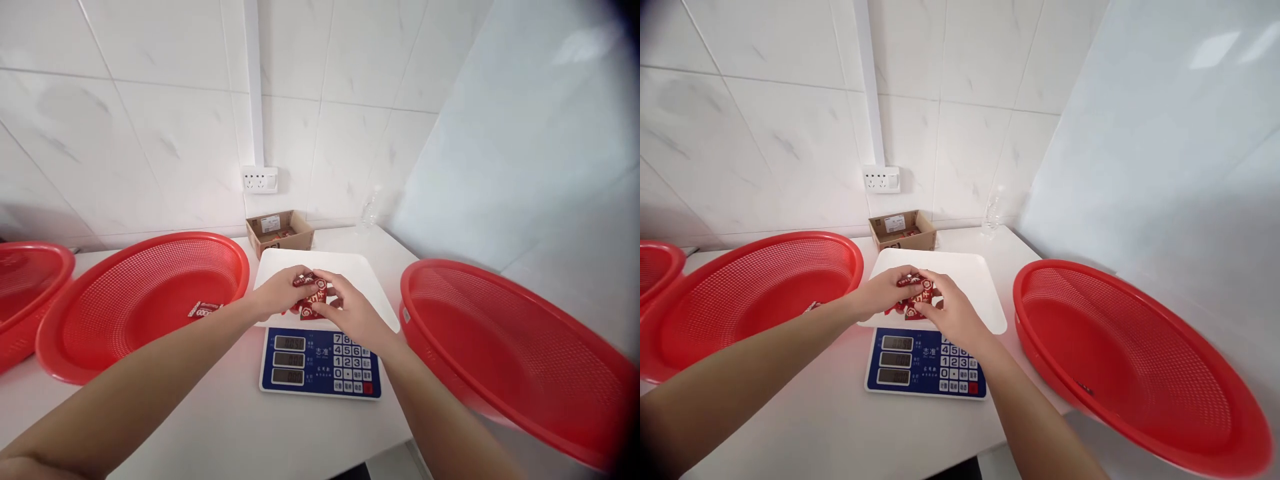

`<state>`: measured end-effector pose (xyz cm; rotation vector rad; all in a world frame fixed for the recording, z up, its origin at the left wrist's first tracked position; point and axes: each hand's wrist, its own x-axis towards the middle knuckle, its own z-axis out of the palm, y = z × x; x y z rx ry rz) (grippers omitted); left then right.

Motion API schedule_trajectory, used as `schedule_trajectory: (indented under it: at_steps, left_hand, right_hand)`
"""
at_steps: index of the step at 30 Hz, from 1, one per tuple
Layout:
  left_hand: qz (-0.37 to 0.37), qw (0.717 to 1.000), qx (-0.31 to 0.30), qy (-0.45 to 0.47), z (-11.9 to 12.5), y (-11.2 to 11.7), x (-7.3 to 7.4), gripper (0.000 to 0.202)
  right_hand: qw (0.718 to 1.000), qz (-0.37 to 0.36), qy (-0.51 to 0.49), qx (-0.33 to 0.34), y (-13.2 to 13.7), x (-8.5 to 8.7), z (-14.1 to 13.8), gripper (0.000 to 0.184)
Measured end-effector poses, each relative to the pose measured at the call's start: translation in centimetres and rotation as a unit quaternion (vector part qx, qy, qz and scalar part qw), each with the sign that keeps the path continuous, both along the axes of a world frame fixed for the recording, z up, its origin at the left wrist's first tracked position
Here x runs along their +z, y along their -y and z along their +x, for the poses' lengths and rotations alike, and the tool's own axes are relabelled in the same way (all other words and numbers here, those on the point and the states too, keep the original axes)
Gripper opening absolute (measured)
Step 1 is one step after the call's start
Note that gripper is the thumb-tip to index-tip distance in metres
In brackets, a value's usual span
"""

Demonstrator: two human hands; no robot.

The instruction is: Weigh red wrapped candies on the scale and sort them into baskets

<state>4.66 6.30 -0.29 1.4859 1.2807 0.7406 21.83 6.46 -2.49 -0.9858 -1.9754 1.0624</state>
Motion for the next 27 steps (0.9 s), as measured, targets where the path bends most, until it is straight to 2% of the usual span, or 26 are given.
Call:
schedule_trajectory:
  at_steps: [4,7,10,13,16,21,27]
  left_hand:
    - [0.054,0.996,0.064,-0.025,-2.5,3.0,1.6,0.027]
    - [0.08,0.984,0.153,-0.047,-5.5,4.7,2.4,0.03]
    - [0.095,0.96,0.247,-0.092,-9.0,5.5,2.8,0.033]
    - [0.102,0.939,0.3,-0.133,-12.2,5.9,2.7,0.036]
    - [0.087,0.928,0.316,-0.175,-14.5,6.3,1.8,0.037]
    - [0.065,0.932,0.307,-0.18,-16.8,6.7,0.0,0.027]
    - [0.053,0.929,0.302,-0.206,-17.6,7.1,-0.3,0.031]
  right_hand:
    - [1.0,0.011,-0.002,0.007,1.7,0.8,0.1,0.047]
    - [0.999,0.03,0.009,-0.021,2.5,0.6,0.4,0.042]
    - [0.998,0.032,0.033,-0.032,2.9,0.1,0.8,0.038]
    - [0.995,0.03,0.077,-0.051,3.2,-0.1,1.3,0.039]
    - [0.993,0.022,0.094,-0.064,3.5,0.0,2.0,0.044]
    - [0.992,0.027,0.099,-0.076,3.7,0.0,3.0,0.045]
    - [0.988,0.037,0.121,-0.087,4.0,-0.3,3.7,0.044]
